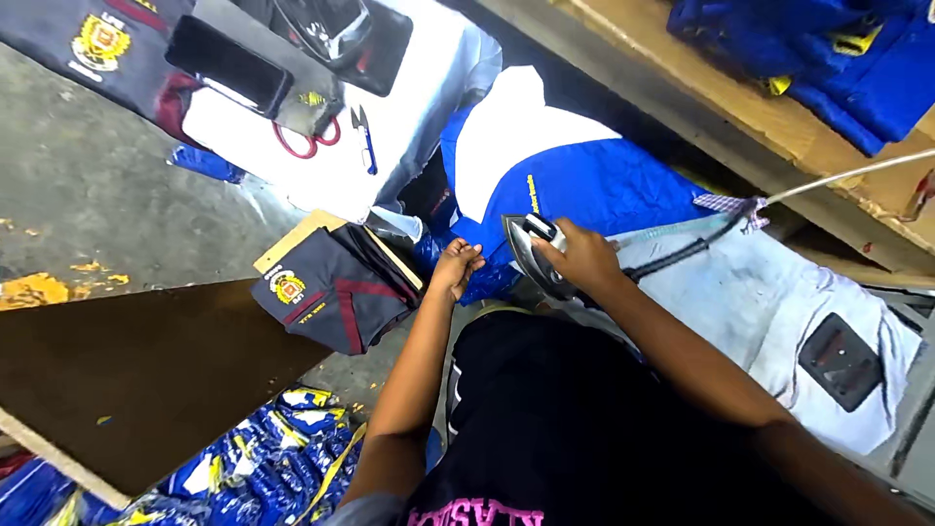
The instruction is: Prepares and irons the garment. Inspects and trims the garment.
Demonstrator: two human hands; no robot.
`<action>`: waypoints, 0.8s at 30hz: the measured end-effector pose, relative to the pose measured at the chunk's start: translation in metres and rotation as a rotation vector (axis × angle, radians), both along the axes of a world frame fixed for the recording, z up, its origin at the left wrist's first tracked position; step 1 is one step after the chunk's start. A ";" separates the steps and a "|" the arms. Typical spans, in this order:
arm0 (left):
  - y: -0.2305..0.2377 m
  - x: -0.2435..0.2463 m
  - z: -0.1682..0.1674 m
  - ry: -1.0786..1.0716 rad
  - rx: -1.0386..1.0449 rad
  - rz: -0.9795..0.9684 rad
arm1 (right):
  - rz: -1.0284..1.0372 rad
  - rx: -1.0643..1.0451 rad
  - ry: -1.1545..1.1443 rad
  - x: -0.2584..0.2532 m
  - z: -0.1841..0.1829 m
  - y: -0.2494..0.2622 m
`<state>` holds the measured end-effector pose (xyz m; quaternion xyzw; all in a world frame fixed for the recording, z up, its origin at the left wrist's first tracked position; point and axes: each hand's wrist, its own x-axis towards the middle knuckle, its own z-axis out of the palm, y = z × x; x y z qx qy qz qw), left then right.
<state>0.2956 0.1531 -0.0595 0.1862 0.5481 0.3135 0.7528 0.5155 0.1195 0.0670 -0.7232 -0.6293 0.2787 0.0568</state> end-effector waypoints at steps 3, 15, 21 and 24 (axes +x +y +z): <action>-0.005 0.004 0.001 0.004 -0.034 0.052 | -0.184 -0.030 0.002 0.023 0.005 -0.006; 0.097 0.001 -0.002 0.904 1.007 -0.268 | -0.170 -0.177 -0.137 -0.004 0.010 0.101; 0.167 0.009 -0.033 0.873 0.925 -0.530 | -0.127 -0.174 -0.150 0.010 0.007 0.061; 0.168 0.005 -0.038 0.785 0.901 -0.512 | -0.103 -0.220 -0.171 0.010 0.006 0.048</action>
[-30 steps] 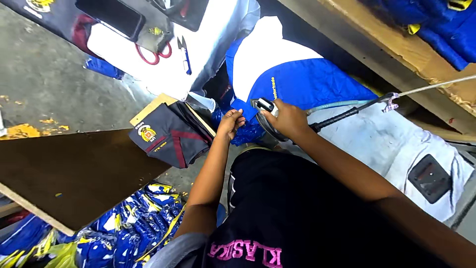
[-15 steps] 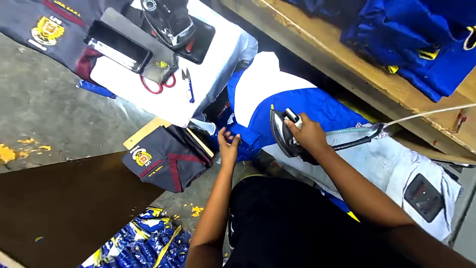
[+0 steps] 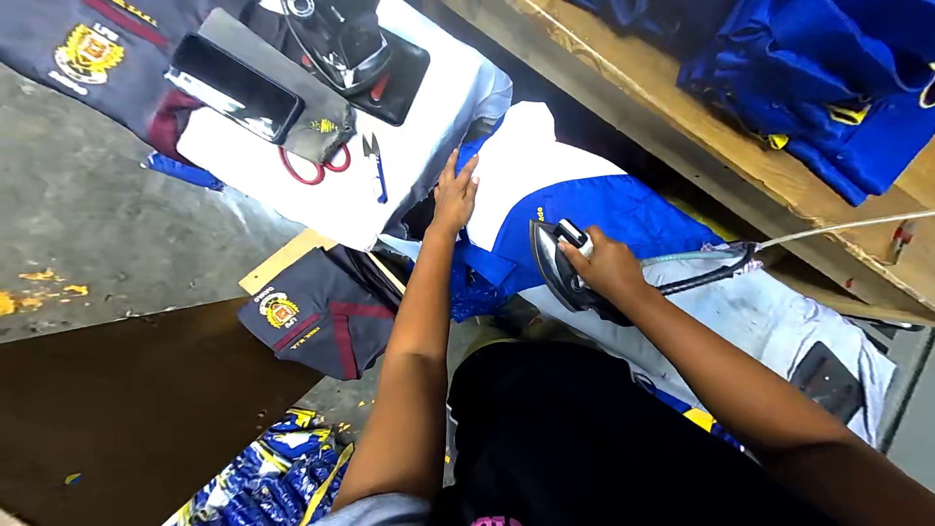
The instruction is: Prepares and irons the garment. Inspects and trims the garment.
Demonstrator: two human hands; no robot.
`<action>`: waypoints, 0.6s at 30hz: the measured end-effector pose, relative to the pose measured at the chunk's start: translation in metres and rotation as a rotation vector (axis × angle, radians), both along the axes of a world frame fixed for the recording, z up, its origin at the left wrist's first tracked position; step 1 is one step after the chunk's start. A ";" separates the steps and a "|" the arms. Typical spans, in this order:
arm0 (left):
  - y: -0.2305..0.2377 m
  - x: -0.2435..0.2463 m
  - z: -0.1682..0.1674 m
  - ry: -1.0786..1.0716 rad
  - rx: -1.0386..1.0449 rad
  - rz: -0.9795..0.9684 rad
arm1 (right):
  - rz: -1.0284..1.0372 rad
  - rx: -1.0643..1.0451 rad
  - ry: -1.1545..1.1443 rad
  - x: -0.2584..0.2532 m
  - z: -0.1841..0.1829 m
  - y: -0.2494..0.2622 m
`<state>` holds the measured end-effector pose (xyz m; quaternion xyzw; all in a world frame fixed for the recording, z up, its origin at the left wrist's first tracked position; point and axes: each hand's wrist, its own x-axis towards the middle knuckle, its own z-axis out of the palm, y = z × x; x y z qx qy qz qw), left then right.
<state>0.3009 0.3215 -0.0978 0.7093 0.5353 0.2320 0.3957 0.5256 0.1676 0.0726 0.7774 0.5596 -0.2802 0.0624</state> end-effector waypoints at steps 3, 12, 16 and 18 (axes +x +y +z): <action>0.004 0.001 -0.003 -0.061 -0.041 -0.012 | 0.014 0.024 0.034 -0.012 0.002 0.024; 0.015 -0.007 0.013 -0.149 -0.118 -0.038 | 0.026 0.048 0.067 -0.026 0.009 0.068; 0.015 -0.006 0.010 -0.108 -0.121 -0.024 | -0.073 0.090 0.045 -0.005 0.001 0.053; 0.013 -0.006 0.007 -0.138 -0.119 -0.005 | -0.089 0.070 0.024 -0.008 0.003 0.063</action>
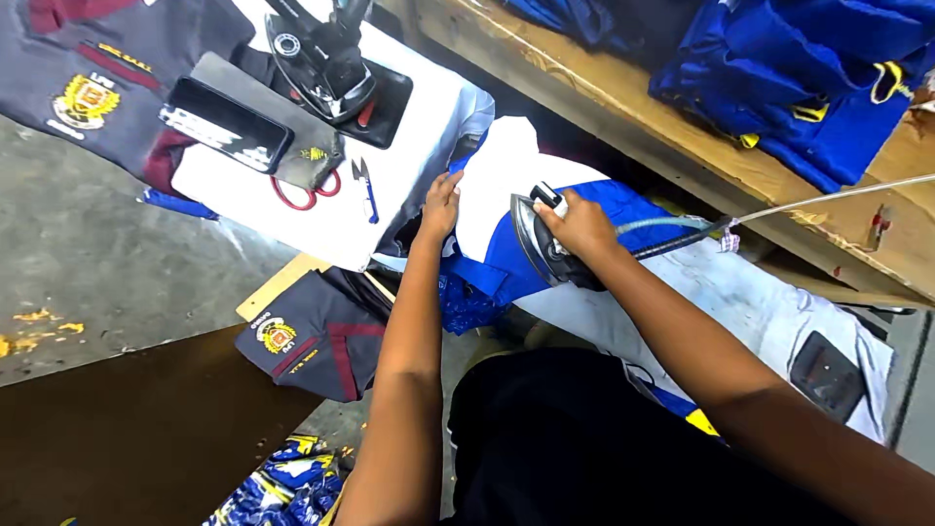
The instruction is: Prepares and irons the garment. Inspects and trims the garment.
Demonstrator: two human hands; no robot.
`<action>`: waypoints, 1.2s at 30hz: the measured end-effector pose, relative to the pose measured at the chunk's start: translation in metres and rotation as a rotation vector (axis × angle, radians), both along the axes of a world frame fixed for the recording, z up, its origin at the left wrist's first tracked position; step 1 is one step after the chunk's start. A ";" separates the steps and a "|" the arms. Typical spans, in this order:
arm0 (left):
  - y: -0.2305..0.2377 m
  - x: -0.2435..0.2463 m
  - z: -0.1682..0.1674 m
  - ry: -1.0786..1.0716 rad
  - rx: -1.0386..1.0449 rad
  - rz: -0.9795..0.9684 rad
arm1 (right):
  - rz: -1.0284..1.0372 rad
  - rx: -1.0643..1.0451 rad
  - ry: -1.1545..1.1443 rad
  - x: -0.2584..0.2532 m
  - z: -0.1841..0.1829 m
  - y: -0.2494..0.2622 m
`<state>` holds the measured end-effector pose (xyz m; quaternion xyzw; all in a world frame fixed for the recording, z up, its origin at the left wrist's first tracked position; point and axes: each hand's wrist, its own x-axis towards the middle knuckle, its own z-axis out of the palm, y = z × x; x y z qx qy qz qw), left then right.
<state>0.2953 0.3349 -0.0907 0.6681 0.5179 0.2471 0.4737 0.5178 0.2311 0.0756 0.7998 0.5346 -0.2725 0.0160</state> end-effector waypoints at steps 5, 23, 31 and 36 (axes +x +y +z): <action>-0.001 -0.001 0.004 -0.007 -0.009 -0.002 | -0.009 0.021 0.023 -0.016 0.005 0.061; 0.023 -0.009 0.034 -0.046 -0.204 -0.040 | 0.199 0.010 0.055 -0.022 0.005 0.077; 0.014 -0.005 0.025 -0.056 -0.170 0.020 | 0.289 -0.025 0.029 -0.006 0.005 0.027; 0.019 -0.007 0.027 -0.108 -0.248 0.046 | 0.279 -0.009 0.062 -0.033 0.006 0.054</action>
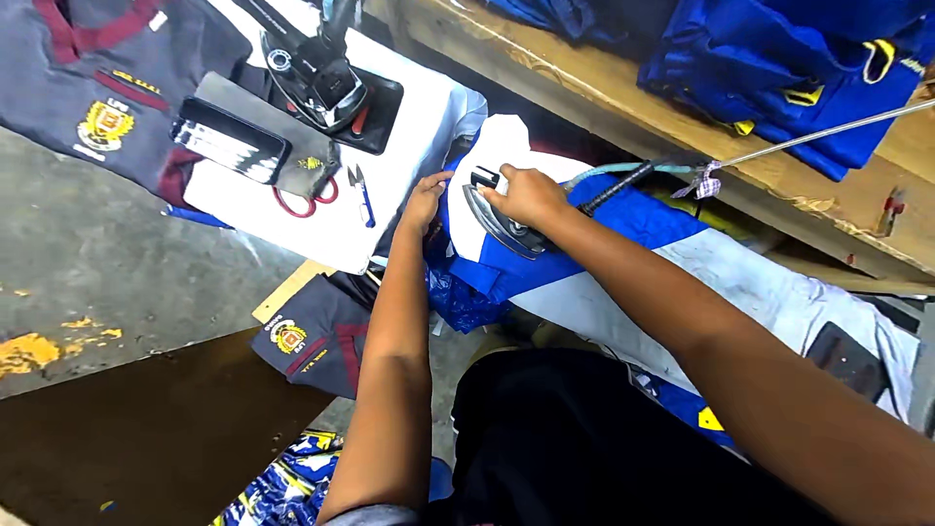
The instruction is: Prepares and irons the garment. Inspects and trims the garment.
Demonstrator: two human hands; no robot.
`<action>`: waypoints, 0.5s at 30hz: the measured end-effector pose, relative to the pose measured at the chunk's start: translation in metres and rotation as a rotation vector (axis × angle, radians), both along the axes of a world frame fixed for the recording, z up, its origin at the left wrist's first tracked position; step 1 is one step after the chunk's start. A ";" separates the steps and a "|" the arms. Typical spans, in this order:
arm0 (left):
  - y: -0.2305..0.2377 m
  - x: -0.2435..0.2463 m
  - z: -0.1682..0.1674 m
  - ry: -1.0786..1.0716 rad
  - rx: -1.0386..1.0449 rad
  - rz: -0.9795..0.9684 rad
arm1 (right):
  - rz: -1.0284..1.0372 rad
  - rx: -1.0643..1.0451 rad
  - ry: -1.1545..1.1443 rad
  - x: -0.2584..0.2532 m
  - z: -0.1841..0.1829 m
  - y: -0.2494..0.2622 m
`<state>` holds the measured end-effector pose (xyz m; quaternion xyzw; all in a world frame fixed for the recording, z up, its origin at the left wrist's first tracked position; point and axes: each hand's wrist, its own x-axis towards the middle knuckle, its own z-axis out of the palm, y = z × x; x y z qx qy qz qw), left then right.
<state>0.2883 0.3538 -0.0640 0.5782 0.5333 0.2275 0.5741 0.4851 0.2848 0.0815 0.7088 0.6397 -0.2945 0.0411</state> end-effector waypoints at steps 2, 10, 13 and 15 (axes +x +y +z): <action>0.000 0.001 0.003 -0.017 -0.015 0.001 | -0.003 0.018 0.025 -0.010 0.000 0.013; -0.001 0.000 0.002 -0.025 -0.015 0.008 | -0.295 0.022 0.007 0.041 -0.001 -0.037; -0.002 0.000 -0.001 -0.036 0.004 0.018 | -0.422 0.055 -0.031 0.081 -0.009 -0.084; -0.002 0.001 -0.003 -0.041 0.005 0.024 | -0.491 0.048 -0.058 0.096 -0.012 -0.102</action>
